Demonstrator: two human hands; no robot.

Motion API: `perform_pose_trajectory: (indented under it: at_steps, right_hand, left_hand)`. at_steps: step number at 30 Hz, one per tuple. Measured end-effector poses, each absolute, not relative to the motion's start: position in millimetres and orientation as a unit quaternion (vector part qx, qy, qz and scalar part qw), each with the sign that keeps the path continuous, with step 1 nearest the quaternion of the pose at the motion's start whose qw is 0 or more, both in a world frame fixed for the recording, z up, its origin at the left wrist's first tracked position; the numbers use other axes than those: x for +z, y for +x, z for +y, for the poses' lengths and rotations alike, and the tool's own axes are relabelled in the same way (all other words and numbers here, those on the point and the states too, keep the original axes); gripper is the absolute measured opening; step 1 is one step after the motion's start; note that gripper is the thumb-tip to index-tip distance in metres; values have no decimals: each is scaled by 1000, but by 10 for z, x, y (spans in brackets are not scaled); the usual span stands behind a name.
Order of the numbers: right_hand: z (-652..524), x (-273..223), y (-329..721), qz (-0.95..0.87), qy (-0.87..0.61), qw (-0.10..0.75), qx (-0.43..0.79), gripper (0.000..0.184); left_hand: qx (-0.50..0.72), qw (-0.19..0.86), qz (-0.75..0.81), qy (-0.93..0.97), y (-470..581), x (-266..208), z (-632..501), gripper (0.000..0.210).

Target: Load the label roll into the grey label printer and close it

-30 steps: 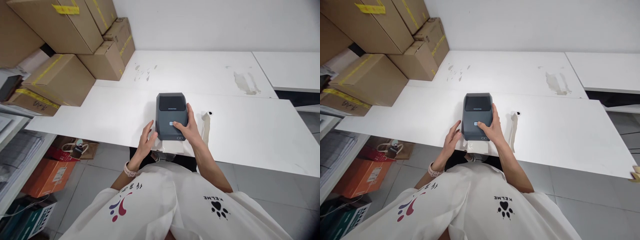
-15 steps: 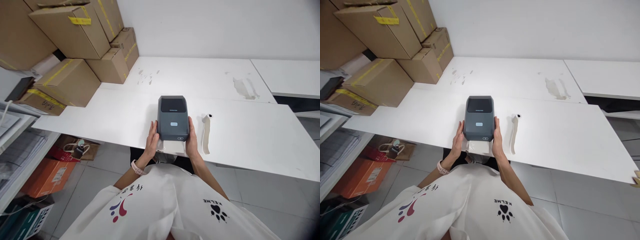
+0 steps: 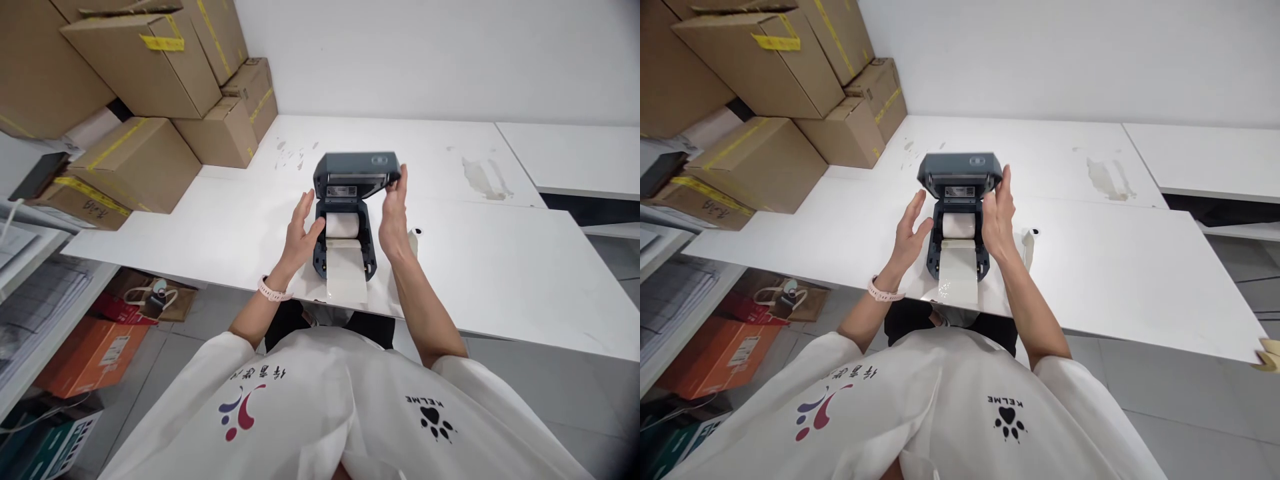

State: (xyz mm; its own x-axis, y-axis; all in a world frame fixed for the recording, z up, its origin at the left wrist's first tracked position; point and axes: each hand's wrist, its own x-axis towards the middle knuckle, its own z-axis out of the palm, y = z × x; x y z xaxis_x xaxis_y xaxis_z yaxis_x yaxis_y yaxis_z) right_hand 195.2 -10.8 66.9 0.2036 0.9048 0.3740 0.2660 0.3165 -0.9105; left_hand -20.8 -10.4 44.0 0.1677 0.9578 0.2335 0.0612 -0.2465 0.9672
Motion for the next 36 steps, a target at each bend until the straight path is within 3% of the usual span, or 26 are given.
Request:
perform_pose_trajectory:
  at_steps: [6,10,12,14,18,21,25,30,34,36]
  right_hand:
    - [586,771,2057,-614,-539,537,210,96]
    - [508,788,2082,-655,-563,495,93,76]
    - [389,803,2028,-719,-541,433,55,61]
    - [318,804,1937,-801,-512,301,80,56]
    - [423,730,1719,-849,-506,6,155,88]
    - [579,648,1622,-843,-506,-71,167,111]
    - [614,708,1760,-856,-459,-25,236,119]
    - [388,1116,2374,-855,-369,140,336,95]
    - [315,1231,2957,-795,-437,234,351,74]
    - [385,1096,3198,-747,-492,271,356,73]
  left_hand:
    - [418,520,517,536,-60,68,114,89]
    - [433,529,517,515,-17,27,52,88]
    - [439,511,528,518,-1,46,41,83]
    - [443,492,540,519,13,54,47,78]
    - [451,470,539,534,27,28,64,74]
    - [449,467,542,536,23,-2,66,75]
    - [456,468,535,536,7,-53,86,75]
    - [449,465,544,535,-3,-121,128,80]
    - [445,460,542,545,-4,-155,141,81]
    - [444,456,541,550,-5,-161,145,81]
